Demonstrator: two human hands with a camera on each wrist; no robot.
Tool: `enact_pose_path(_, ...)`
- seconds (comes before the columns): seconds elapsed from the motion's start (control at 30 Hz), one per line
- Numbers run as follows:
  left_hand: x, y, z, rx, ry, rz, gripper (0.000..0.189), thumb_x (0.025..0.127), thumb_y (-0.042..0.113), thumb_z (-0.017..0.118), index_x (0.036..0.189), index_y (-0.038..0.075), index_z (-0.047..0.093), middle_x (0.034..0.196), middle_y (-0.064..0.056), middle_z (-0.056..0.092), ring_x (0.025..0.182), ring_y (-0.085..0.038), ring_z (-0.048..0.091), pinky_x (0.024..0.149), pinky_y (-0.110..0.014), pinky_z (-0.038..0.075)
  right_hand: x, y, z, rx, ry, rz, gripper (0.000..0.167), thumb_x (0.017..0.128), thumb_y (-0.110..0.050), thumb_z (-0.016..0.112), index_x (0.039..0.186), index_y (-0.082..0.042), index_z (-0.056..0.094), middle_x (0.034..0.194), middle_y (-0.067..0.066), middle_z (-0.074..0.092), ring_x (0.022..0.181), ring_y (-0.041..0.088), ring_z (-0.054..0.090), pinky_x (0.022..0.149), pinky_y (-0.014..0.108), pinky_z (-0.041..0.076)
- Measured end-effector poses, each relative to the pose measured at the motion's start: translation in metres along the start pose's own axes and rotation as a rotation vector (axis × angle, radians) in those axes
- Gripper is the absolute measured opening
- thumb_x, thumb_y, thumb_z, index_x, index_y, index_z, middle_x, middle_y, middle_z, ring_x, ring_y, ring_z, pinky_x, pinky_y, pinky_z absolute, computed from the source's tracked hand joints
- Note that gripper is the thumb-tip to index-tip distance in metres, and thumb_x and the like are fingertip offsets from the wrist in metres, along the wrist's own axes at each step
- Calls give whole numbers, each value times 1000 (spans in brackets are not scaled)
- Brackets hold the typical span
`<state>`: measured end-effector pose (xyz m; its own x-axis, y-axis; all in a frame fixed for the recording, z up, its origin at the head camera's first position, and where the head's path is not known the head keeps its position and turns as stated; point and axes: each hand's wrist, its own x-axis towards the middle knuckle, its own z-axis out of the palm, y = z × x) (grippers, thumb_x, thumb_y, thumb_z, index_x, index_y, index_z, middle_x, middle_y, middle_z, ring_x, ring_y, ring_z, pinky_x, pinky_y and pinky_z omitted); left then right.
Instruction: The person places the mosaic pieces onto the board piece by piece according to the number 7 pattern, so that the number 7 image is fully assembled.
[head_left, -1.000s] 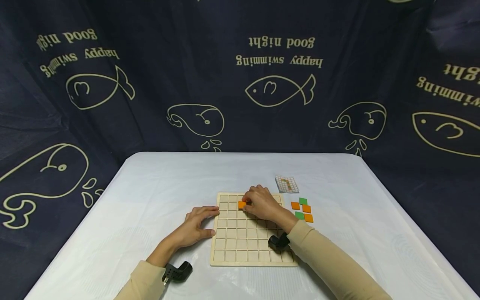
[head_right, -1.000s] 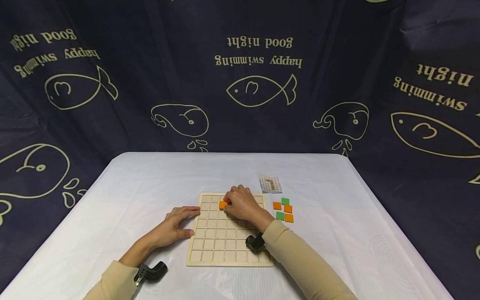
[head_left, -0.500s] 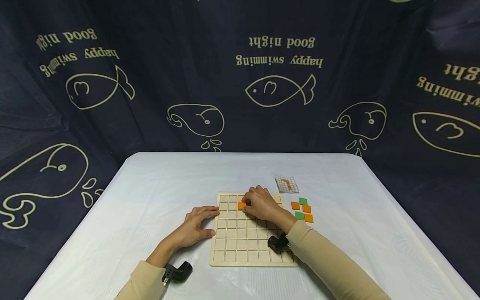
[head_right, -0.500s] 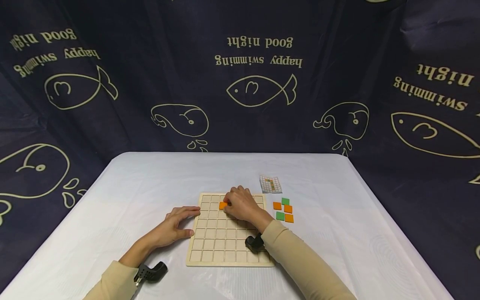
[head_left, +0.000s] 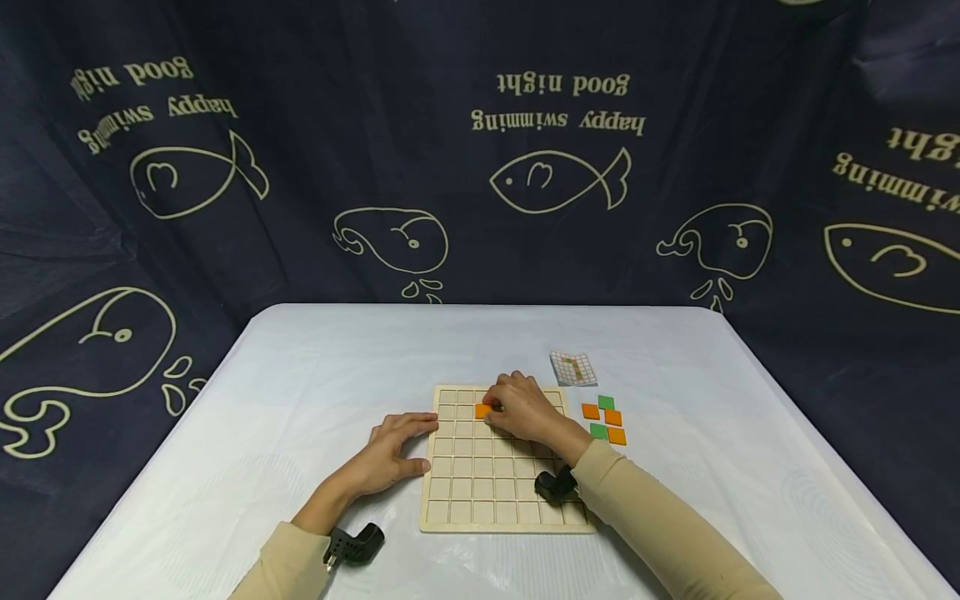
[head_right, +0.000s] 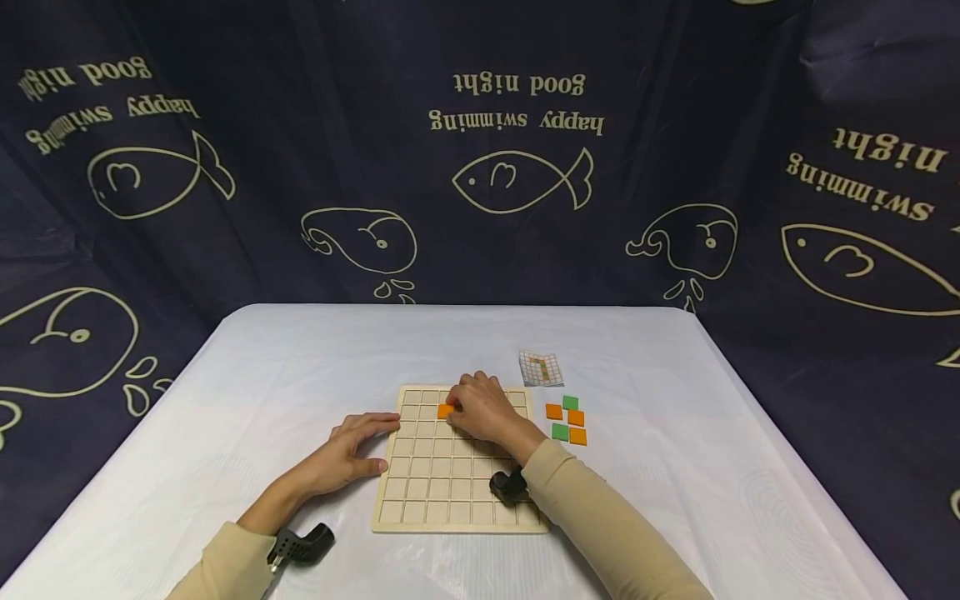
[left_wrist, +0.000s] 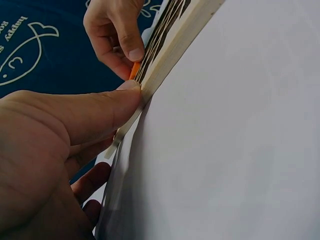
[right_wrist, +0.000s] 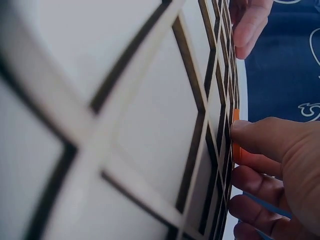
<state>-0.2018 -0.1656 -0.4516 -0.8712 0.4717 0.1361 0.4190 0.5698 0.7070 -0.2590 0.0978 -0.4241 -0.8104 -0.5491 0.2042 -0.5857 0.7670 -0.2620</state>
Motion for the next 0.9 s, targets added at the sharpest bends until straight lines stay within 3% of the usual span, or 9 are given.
enact_pose_path(0.27,0,0,0,-19,-7,-16,57,80,21,73,133,12,53,146,1,43,137,-31,27,104,-51,18,0,0,0,7,-3,-3,23,83,-28,72,101,-14,72,93,-1,61,79,13,44,72,31,33)
enact_pose_path(0.9,-1,1,-1,-2,-7,-7,57,81,23,72,133,12,53,146,1,42,133,-26,32,101,-48,21,0,1,1,1,2,-4,23,83,-29,72,101,-15,72,93,0,62,79,14,45,73,32,34)
